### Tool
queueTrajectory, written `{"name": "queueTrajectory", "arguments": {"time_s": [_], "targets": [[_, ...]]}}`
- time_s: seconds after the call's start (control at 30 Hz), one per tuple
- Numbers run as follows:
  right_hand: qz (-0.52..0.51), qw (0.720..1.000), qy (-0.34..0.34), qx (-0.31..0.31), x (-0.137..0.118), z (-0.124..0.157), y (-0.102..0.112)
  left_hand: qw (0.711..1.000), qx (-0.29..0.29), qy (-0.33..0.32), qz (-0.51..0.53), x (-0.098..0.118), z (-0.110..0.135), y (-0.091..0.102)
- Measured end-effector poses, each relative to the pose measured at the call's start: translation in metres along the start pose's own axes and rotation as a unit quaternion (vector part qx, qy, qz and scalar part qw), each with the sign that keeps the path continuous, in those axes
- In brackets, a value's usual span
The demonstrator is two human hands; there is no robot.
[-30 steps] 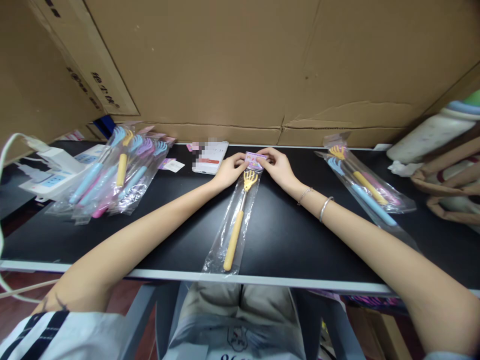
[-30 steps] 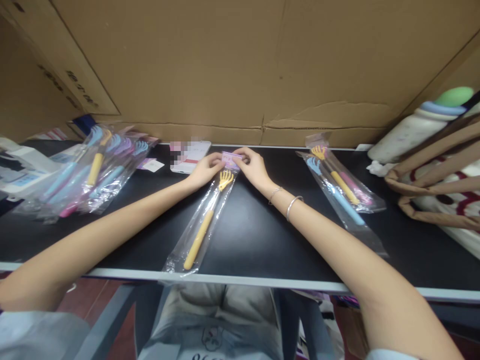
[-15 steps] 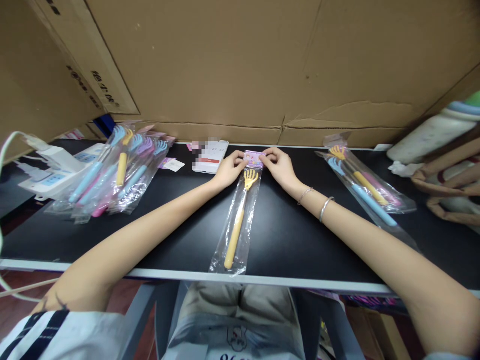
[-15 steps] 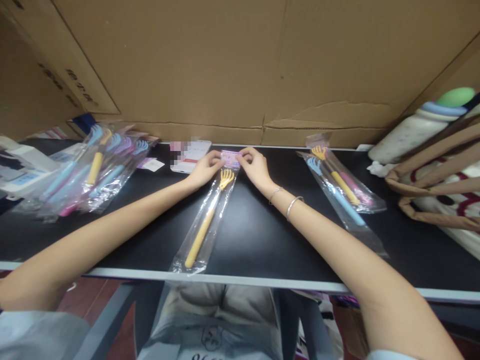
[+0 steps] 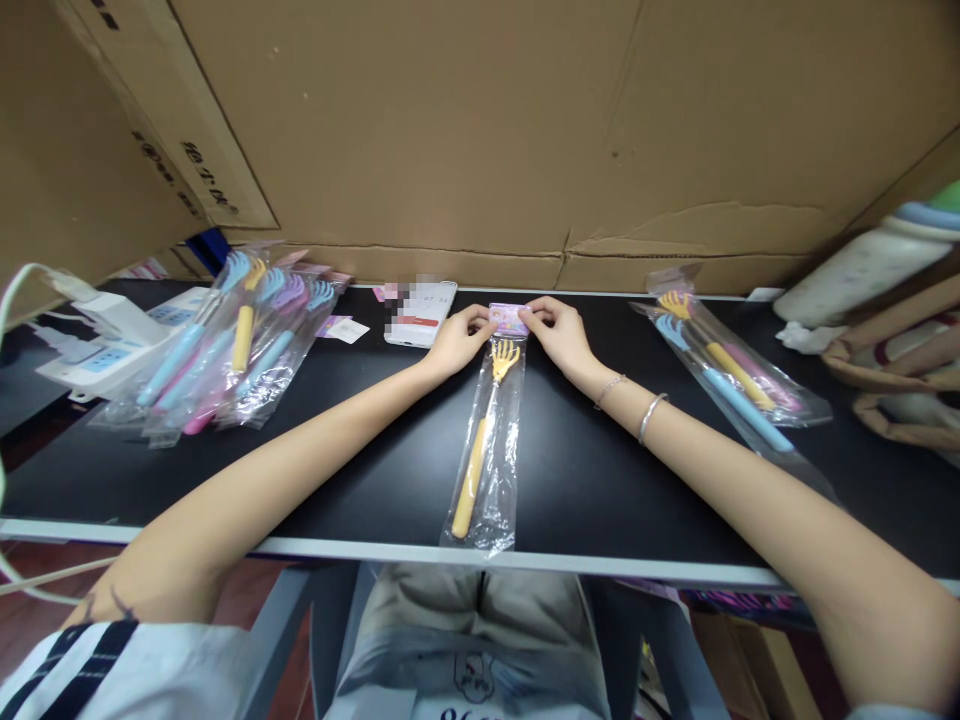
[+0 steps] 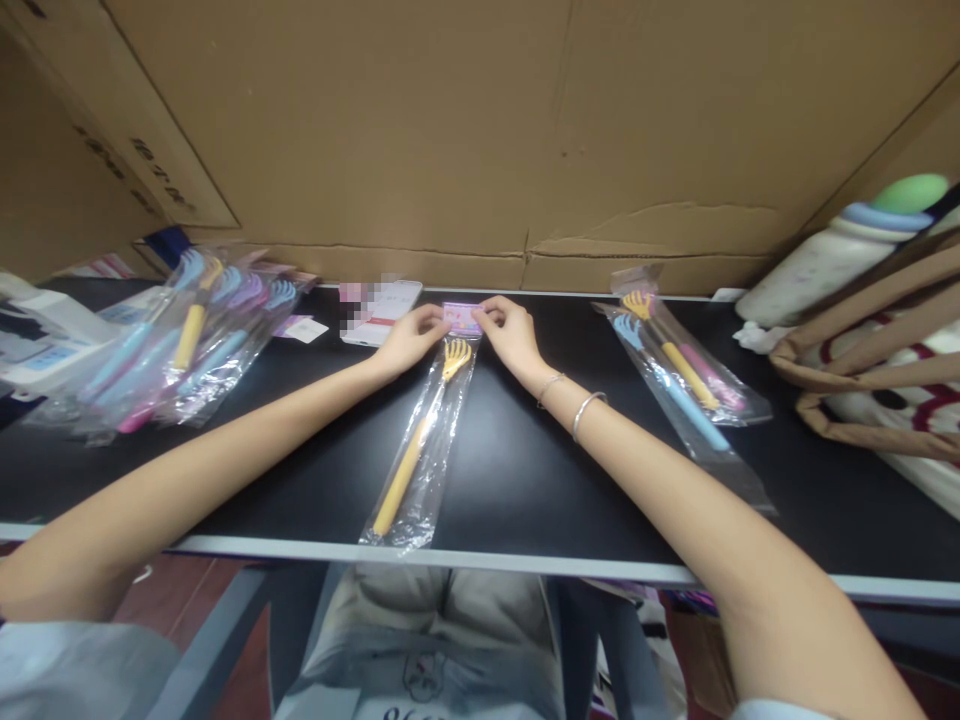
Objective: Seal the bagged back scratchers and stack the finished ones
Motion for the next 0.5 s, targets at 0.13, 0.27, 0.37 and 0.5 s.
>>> {"name": "queueTrajectory", "arguments": {"time_s": [0.13,0.27,0.37,0.5], "targets": [[-0.004,1.000,0.001,0.001,0.0009,-0.0003,-0.0005,1.000,0.005,0.005,-0.006,-0.0001,-0.0004,0.0007],[-0.007,1.000,-0.001,-0.002,0.0004,0.0003,-0.0009,1.000,0.010,0.004,-0.001,-0.0006,-0.0006,0.0007],[0.000,1.000,-0.004,-0.015,-0.0007,0.0017,-0.0015,1.000,0.021,0.009,0.000,0.0007,-0.0007,0.0016],[0.011,0.999,0.000,-0.031,-0.0019,0.0030,-0.0024,0.999,0.040,0.020,-0.010,0.0047,-0.0004,0.0040]]}}
Point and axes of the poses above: each hand's wrist, its own z-axis away from the middle knuckle, its own y-axis out of the back of the hand, x = y × z, the point moved 5 cm from there along -z, towards the middle knuckle, and after that the axes turned 15 degrees about x, right-handed, at the moved point
